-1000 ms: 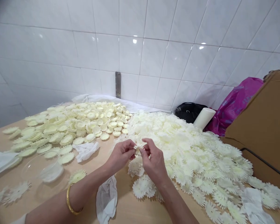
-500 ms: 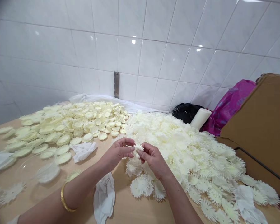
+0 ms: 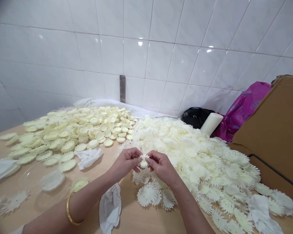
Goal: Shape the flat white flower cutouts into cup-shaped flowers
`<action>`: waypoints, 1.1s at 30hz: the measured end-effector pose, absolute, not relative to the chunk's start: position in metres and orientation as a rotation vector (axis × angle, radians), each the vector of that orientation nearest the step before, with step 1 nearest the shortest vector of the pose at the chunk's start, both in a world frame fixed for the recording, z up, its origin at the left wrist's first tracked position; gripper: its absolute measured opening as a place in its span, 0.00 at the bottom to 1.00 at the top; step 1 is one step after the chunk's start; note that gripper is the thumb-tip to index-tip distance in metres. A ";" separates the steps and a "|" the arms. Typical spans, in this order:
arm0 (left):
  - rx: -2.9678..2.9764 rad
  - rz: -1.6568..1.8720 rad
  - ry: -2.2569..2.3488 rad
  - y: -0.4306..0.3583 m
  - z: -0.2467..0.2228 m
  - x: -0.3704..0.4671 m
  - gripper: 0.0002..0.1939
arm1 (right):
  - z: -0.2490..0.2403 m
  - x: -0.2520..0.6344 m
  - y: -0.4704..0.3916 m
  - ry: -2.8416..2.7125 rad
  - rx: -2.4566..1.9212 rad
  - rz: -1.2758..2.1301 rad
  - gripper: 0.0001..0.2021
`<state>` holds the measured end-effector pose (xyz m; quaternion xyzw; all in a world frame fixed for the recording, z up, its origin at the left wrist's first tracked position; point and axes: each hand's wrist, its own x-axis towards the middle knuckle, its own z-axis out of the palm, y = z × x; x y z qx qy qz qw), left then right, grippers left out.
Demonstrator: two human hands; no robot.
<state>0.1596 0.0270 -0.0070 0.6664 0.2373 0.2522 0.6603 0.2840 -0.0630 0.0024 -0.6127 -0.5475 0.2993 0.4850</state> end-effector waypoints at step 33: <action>1.257 0.674 0.496 0.026 -0.003 0.159 0.04 | 0.000 0.275 -0.061 -1.168 -1.526 0.616 0.17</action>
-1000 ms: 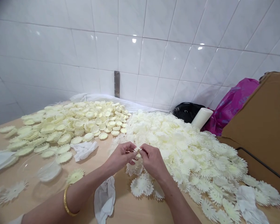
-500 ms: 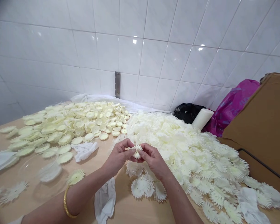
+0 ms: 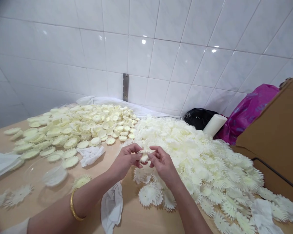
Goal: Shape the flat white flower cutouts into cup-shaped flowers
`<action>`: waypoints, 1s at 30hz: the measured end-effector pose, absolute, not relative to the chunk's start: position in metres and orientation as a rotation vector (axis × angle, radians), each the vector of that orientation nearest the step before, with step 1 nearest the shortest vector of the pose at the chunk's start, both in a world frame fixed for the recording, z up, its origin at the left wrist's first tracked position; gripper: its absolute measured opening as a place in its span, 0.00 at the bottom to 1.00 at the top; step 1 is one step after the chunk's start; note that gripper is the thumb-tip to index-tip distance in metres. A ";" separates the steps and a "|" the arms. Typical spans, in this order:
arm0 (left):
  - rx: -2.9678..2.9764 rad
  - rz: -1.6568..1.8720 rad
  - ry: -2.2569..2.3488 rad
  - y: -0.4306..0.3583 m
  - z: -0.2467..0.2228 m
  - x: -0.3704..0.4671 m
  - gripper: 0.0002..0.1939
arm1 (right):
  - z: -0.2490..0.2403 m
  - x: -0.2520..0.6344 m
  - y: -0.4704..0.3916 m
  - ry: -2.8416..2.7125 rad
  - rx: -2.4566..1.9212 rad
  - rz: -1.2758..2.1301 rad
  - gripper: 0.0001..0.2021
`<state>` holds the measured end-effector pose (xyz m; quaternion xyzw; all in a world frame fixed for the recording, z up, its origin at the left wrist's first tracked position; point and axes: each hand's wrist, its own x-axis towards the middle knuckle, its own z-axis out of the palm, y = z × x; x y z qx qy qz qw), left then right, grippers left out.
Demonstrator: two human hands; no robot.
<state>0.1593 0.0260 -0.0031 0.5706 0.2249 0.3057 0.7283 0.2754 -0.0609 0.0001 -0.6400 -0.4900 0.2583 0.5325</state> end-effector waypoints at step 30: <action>0.980 0.643 0.662 0.025 -0.014 0.167 0.10 | -0.016 0.265 -0.056 -1.592 -1.849 -0.733 0.10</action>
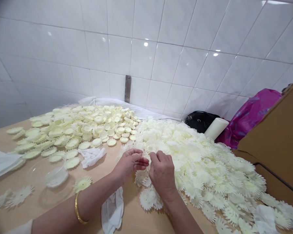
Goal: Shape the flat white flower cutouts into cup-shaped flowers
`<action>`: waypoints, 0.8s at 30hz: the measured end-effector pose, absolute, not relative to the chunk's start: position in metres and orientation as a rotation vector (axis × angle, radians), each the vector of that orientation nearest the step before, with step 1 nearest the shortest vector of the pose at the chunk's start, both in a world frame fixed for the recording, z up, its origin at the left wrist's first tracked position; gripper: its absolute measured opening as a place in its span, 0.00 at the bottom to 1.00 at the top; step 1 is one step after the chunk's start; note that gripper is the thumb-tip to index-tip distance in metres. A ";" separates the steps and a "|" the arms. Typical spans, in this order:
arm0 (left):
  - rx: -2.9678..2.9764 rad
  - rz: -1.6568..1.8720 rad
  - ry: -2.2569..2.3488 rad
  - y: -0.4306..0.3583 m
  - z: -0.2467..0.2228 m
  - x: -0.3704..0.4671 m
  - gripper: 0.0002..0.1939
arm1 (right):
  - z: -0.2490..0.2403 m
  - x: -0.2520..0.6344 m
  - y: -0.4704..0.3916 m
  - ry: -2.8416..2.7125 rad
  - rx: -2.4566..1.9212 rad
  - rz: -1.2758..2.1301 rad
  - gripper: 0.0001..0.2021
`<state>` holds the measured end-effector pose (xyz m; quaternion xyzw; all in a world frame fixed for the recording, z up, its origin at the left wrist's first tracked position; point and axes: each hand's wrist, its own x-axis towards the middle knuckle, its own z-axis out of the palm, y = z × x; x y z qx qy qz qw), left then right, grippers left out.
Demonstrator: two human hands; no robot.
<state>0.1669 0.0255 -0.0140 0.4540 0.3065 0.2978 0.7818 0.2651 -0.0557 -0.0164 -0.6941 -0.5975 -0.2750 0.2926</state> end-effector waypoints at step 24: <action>1.321 0.751 0.602 0.028 -0.025 0.167 0.20 | 0.002 0.254 -0.062 -1.143 -1.598 0.160 0.09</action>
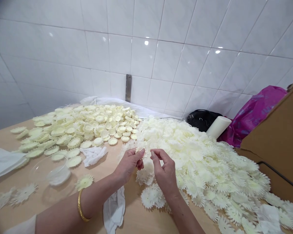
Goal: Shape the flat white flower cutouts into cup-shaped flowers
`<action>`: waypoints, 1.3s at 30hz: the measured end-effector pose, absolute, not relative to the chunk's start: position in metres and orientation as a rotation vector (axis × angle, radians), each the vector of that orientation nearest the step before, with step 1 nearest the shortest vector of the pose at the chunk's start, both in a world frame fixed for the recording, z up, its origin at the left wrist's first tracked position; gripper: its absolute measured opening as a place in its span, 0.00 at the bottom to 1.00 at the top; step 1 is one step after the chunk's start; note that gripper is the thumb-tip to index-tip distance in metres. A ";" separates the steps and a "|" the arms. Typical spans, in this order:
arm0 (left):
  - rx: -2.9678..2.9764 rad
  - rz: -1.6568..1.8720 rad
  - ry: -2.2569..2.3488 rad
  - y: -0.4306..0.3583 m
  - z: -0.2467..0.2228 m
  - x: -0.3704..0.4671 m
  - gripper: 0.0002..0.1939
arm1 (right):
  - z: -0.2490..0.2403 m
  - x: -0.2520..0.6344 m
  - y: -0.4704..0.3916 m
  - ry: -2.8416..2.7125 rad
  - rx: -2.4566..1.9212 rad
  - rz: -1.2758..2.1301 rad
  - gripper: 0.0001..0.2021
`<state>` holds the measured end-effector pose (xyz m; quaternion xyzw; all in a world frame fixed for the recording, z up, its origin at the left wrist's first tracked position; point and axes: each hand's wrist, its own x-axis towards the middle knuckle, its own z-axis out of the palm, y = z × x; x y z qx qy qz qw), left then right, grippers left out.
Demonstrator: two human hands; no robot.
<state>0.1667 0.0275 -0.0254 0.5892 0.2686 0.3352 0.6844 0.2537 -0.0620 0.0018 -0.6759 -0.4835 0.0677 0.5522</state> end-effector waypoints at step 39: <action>1.286 0.725 0.528 0.015 -0.019 0.166 0.12 | -0.008 0.255 -0.057 -1.106 -1.612 0.192 0.13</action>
